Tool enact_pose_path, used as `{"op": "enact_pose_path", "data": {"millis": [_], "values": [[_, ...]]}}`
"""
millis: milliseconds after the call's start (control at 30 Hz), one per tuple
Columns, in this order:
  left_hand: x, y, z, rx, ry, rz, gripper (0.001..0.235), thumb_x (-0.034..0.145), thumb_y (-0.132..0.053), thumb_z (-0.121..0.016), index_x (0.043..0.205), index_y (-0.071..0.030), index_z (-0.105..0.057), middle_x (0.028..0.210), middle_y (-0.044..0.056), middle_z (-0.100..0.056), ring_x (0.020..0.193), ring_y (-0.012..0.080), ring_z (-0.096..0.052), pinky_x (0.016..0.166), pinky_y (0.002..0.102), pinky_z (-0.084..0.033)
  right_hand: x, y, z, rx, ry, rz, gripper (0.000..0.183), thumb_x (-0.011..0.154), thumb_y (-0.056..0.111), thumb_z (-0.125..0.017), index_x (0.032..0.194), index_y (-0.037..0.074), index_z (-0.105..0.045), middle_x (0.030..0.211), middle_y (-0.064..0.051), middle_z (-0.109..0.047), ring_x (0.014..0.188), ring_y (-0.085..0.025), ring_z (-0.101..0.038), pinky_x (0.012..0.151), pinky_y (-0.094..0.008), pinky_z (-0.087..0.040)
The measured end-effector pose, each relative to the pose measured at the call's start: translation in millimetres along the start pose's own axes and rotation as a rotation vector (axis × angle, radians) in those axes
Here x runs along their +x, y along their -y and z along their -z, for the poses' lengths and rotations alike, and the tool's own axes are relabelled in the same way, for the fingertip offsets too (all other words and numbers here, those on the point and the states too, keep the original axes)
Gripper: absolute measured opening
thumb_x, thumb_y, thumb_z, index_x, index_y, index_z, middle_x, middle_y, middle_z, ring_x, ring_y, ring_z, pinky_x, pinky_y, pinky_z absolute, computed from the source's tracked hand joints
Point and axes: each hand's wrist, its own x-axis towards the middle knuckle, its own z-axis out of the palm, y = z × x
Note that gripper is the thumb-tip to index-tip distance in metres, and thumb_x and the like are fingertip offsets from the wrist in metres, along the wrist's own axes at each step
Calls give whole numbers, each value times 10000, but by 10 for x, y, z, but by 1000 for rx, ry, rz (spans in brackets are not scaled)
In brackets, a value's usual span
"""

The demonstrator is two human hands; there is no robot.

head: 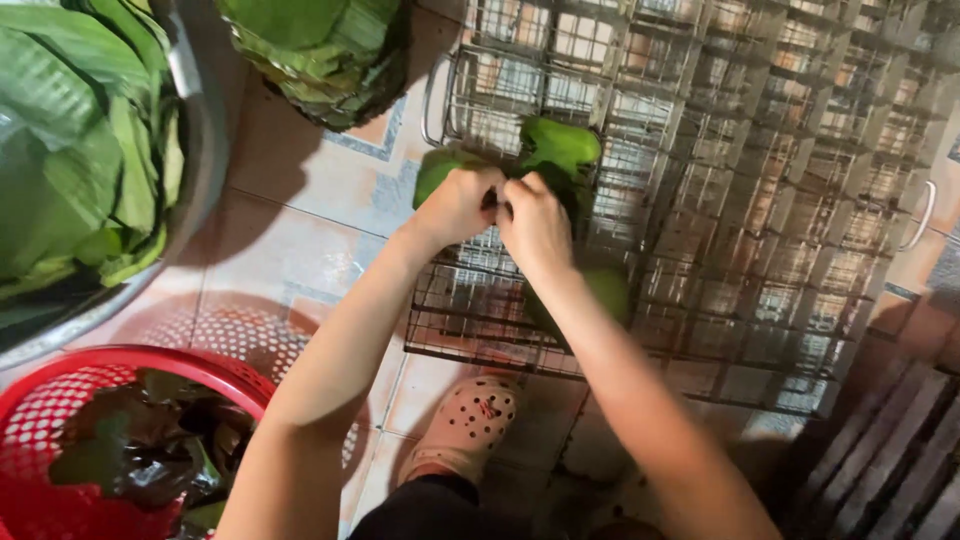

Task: Arranging folded banana leaves into a metal wire rack.

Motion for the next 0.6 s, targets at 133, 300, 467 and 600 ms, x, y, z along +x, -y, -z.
{"op": "enact_pose_path", "data": {"millis": [133,300,467,600], "values": [[-138,-224,532,25,59,-145,316,713,-18,-760,1025,-45,-715,1011,181,-711,954,374,-687,864,443,-551,79,-80,-63,-311,-62,386,92,762,-11,-737,839,30,-711,1019,-152,-688,917,-295,-680,857,-369,-595],[-390,31,849,518,-186,76,660,583,15,-779,1228,66,-650,1073,300,-669,908,504,-629,782,536,-530,309,-101,-169,-624,321,498,361,915,-74,-645,1194,149,-700,898,-110,-637,850,-224,-638,688,-348,-554],[-462,176,704,184,-116,39,338,779,13,-727,1115,-14,-709,954,231,-724,868,382,-718,778,429,-584,310,158,-149,-856,344,645,592,957,80,-577,1421,447,-573,871,-89,-654,817,-238,-650,653,-338,-528],[-426,-246,824,140,-156,1,165,846,-22,-764,1010,-9,-743,918,200,-731,812,360,-712,744,421,-577,314,210,-216,-973,394,529,585,961,155,-553,1457,463,-523,841,-121,-658,755,-233,-641,564,-320,-520]]}}
